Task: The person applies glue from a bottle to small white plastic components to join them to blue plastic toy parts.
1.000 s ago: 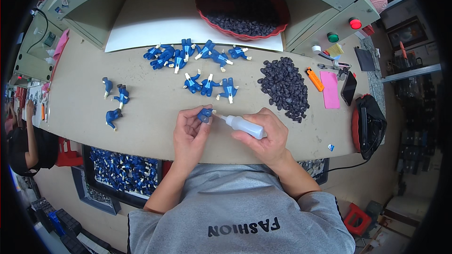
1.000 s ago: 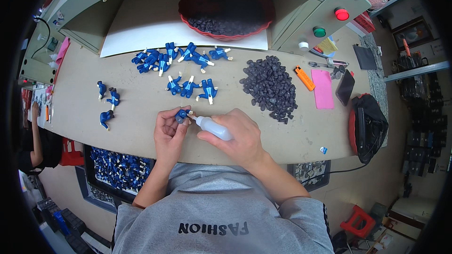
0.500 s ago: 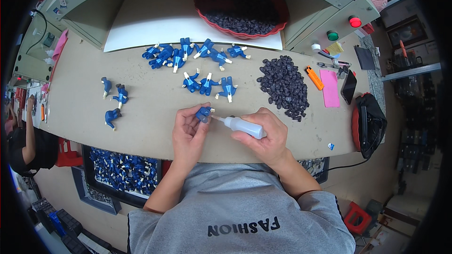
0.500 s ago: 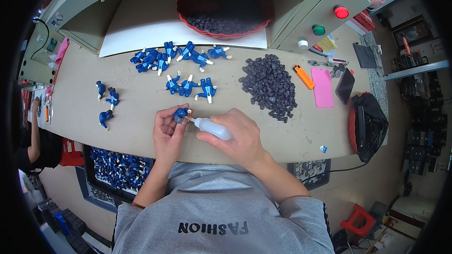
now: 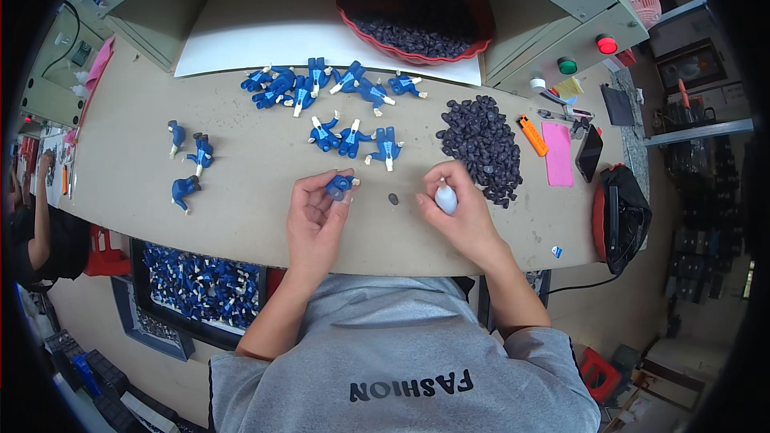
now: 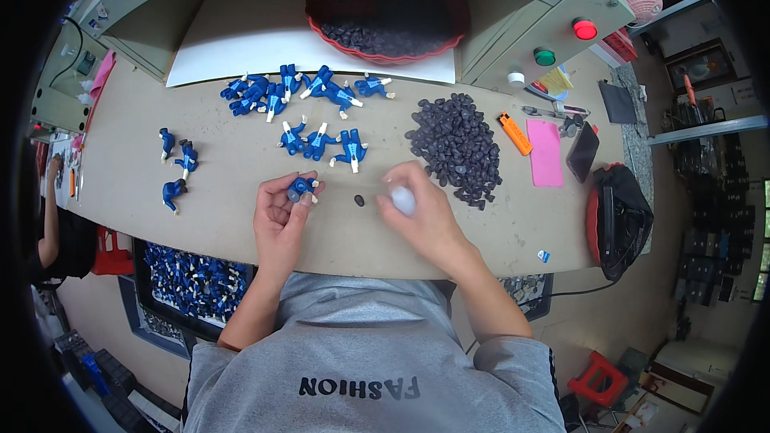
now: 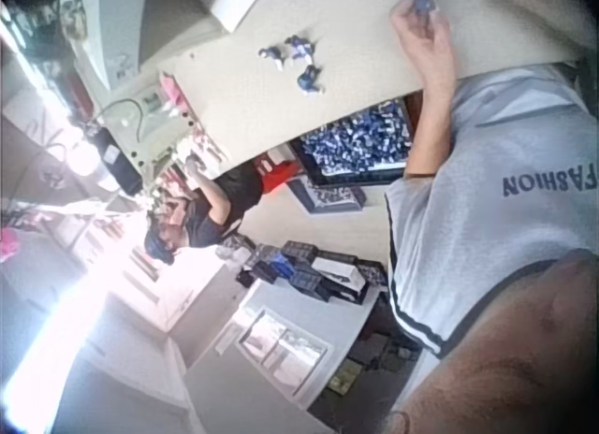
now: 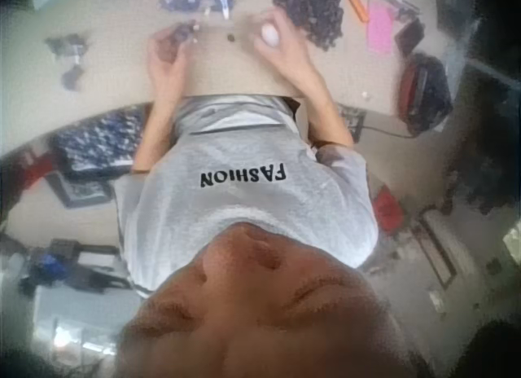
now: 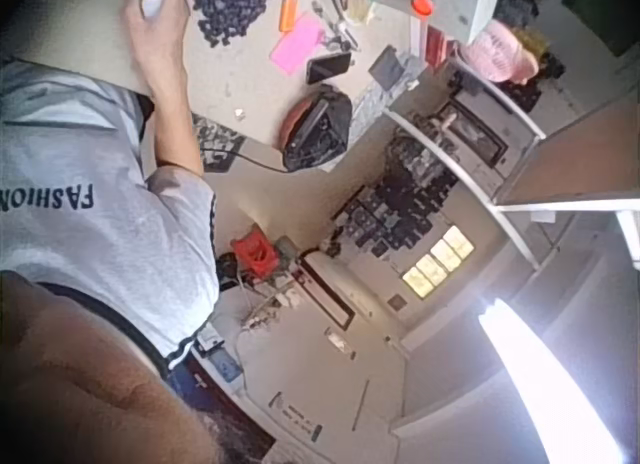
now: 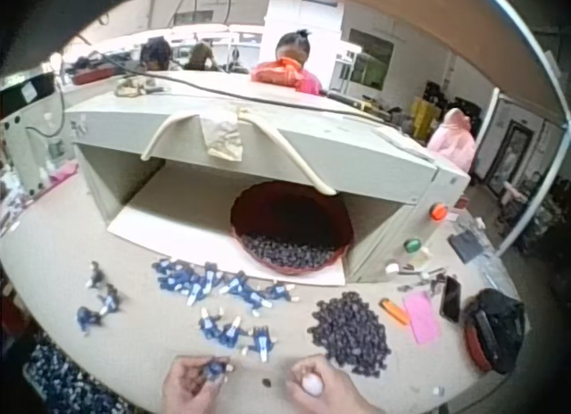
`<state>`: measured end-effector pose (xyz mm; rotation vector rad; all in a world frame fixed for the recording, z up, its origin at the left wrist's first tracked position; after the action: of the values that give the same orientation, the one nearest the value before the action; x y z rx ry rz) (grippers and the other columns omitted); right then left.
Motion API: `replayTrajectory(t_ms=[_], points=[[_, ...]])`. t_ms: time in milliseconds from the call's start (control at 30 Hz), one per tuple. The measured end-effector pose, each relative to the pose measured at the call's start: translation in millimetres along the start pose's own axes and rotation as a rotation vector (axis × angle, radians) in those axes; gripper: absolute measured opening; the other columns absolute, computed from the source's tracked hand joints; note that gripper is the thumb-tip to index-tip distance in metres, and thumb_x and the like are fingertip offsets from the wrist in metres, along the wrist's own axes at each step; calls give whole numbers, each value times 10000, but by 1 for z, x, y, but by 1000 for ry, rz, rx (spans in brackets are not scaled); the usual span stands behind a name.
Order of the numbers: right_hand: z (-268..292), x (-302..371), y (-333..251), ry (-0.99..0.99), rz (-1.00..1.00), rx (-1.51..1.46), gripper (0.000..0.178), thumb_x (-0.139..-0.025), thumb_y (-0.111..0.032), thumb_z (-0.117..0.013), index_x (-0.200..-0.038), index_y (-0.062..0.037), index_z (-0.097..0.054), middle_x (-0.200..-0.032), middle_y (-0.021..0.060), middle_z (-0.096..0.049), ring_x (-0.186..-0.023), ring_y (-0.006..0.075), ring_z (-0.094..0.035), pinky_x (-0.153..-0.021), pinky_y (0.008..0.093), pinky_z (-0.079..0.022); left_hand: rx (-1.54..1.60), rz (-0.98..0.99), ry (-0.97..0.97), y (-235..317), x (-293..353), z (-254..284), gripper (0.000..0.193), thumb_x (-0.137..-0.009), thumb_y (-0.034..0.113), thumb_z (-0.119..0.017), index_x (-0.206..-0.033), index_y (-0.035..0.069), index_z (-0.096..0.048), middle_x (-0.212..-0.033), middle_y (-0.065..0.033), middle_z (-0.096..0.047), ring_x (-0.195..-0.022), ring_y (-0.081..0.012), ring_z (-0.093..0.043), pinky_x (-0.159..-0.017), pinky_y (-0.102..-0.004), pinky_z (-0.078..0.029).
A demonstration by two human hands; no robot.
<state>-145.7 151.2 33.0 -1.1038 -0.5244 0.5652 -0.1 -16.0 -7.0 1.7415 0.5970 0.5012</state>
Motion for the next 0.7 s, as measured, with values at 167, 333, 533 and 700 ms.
replayTrajectory(t_ms=[167,333,533,700], points=[[-10,-9,-17,-204,240,384,199,-855,-113,-699,-1021,-33,-624,-1018,130,-635,-967,336,-623,-845,390,-505,8,9,12,-2,0,1,272,-967,-18,-543,-1215,-9,-433,-1260,-218,-595,-1135,-264,-632,-989,-338,-487],[-13,-7,-9,-221,324,496,212,-842,-107,-698,-1022,-32,-615,-989,137,-630,-964,344,-621,-818,417,-505,68,15,25,0,0,3,277,-970,-8,-542,-1225,-2,-435,-1249,-214,-602,-1107,-262,-646,-948,-340,-526],[-12,-3,-7,-171,204,418,249,-840,-85,-694,-1061,-49,-585,-1004,129,-629,-920,322,-630,-798,381,-512,144,68,-3,3,0,6,269,-981,17,-539,-1229,3,-435,-1247,-212,-603,-1092,-269,-653,-939,-359,-539],[-22,8,1,-27,-8,-5,189,-900,-109,-676,-1040,-52,-564,-951,65,-642,-830,152,-636,-746,291,-513,335,255,-130,2,14,-12,250,-995,53,-528,-1224,7,-439,-1251,-214,-601,-1144,-264,-623,-983,-379,-515]])
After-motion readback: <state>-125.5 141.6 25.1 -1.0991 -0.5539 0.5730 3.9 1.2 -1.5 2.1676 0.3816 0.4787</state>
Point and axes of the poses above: each hand's wrist, its own x-axis away from the middle knuckle, its own z-axis out of the back of the hand, y = z × x, the point moved 1 cm from there along -x, towards the middle knuckle
